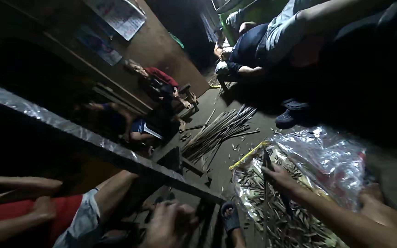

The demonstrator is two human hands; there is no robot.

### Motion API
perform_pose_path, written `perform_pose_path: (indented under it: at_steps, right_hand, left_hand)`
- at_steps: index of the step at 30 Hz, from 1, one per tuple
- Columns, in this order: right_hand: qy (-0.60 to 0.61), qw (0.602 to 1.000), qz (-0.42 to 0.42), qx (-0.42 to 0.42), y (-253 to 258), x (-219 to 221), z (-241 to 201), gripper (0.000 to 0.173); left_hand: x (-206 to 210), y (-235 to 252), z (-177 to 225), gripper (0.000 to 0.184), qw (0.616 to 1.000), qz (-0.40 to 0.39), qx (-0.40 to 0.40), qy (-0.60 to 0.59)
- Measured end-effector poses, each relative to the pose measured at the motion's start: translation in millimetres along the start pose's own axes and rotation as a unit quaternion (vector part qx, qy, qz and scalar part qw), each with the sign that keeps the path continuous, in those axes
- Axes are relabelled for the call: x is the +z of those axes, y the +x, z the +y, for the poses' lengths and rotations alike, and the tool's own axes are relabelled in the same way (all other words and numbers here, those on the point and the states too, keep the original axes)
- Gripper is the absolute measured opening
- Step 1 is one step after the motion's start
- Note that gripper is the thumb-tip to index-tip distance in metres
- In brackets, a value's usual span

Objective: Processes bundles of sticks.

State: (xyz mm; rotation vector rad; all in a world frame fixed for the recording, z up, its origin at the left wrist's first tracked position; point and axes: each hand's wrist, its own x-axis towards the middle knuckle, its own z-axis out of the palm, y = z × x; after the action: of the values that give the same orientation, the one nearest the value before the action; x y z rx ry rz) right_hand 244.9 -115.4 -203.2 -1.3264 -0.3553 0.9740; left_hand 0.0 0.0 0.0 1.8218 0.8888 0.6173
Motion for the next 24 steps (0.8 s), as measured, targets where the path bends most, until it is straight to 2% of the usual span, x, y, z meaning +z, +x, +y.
perform_pose_path:
  at_steps: [2,4,6,8,10,15,19,24]
  right_hand:
    - [0.018,0.999,-0.04,0.0,-2,6,4,0.029]
    - [0.023,0.997,-0.067,0.007,-3,11,7,0.03]
    - [0.022,0.997,-0.068,0.018,-1,12,10,0.033]
    - [0.036,0.998,-0.043,0.039,2,9,10,0.037]
    - [0.036,0.997,-0.013,0.06,4,10,12,0.037]
    - [-0.014,0.997,0.013,0.069,13,13,20,0.026]
    - [0.009,0.996,-0.009,0.086,20,15,26,0.018]
    - [0.025,0.994,-0.056,0.093,31,20,32,0.01]
  left_hand:
    - [77,24,-44,0.027,0.996,-0.027,-0.079,0.008]
    - [133,40,-86,0.033,0.987,-0.064,-0.146,-0.012]
    - [171,43,-114,0.03,0.983,-0.081,-0.163,-0.026]
    - [192,39,-129,0.029,0.984,-0.073,-0.157,-0.033]
    - [201,34,-132,0.027,0.983,-0.055,-0.165,-0.056]
    - [198,38,-137,0.019,0.963,-0.073,-0.22,-0.135]
    - [184,50,-142,0.018,0.935,-0.091,-0.271,-0.211]
    - [177,60,-146,0.022,0.948,-0.064,-0.261,-0.172]
